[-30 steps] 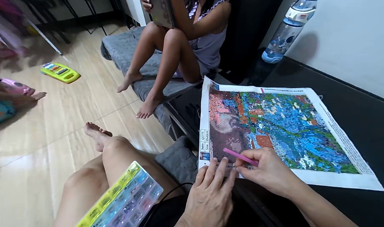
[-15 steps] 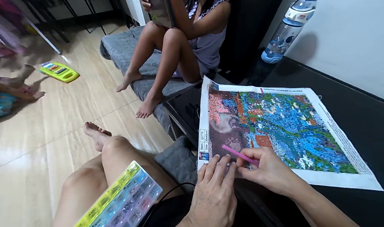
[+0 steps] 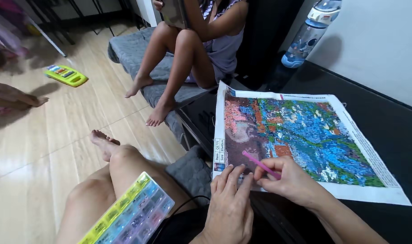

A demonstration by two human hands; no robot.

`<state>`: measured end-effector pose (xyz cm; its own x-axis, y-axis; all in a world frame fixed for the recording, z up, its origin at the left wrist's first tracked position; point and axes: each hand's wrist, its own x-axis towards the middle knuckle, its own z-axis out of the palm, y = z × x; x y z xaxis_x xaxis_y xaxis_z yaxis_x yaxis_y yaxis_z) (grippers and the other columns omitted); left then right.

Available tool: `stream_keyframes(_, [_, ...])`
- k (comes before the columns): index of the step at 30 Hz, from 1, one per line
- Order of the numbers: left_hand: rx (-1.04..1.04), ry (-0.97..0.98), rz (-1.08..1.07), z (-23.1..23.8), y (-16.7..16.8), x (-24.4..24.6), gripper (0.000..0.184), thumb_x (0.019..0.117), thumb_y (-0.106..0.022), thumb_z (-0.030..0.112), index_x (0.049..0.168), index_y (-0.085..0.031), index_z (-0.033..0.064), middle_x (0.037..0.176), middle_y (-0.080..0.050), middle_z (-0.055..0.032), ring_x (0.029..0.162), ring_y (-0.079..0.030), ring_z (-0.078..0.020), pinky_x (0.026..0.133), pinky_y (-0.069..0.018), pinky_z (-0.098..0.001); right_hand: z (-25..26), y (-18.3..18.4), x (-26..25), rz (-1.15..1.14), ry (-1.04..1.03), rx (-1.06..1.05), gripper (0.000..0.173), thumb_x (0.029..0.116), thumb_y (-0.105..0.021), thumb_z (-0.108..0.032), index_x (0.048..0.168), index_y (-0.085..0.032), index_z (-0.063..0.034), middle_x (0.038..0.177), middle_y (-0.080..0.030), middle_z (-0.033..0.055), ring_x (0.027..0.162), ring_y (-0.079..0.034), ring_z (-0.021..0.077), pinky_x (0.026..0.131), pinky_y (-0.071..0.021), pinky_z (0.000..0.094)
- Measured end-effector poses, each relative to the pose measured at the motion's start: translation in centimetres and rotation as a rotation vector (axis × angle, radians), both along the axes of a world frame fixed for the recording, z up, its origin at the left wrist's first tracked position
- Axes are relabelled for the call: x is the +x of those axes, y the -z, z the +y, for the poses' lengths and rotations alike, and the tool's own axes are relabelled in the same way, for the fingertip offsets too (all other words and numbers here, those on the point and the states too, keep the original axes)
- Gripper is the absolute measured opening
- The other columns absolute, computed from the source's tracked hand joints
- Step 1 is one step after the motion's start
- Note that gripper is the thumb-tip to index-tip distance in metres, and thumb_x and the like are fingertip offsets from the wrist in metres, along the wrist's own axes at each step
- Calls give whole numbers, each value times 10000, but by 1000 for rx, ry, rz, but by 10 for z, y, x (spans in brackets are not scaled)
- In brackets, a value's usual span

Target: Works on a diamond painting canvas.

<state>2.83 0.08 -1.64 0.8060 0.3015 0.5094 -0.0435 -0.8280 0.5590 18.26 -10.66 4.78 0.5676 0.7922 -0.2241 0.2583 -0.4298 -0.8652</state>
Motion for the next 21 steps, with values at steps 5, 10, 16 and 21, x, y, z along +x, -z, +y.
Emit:
stream_keyframes(5, [-4, 9, 23, 1, 0, 0, 355, 914, -496, 150, 1177, -734, 133, 1339, -656, -148, 1272, -577, -378, 990, -432, -533, 0, -1, 0, 15, 10, 5, 128, 750, -694, -46, 720, -702, -170, 563, -515, -142, 460, -364, -66, 440, -293, 131])
stream_keyframes(10, [115, -52, -4, 2, 2, 0, 302, 926, -511, 137, 1107, -748, 181, 1317, -675, -117, 1265, -586, -339, 1014, -420, -486, -1, 2, 2, 3, 22, 23, 124, 741, -726, -57, 722, -703, -177, 545, -485, -137, 450, -341, -58, 435, -276, 136])
stream_keyframes(16, [217, -97, -68, 7, 1, 9, 118, 923, -626, 172, 882, -731, 209, 1233, -717, -69, 1246, -607, -291, 1005, -426, -438, -1, 4, 3, -2, 24, 31, 107, 744, -760, -98, 713, -702, -182, 571, -533, -128, 464, -383, -46, 445, -303, 136])
stream_keyframes(21, [186, -85, -66, 11, -2, 23, 125, 903, -651, 202, 789, -696, 179, 1164, -723, -61, 1237, -611, -290, 1013, -438, -450, 0, 5, 3, 16, 32, 46, 94, 779, -751, -141, 715, -693, -178, 577, -550, -119, 486, -444, -43, 466, -353, 133])
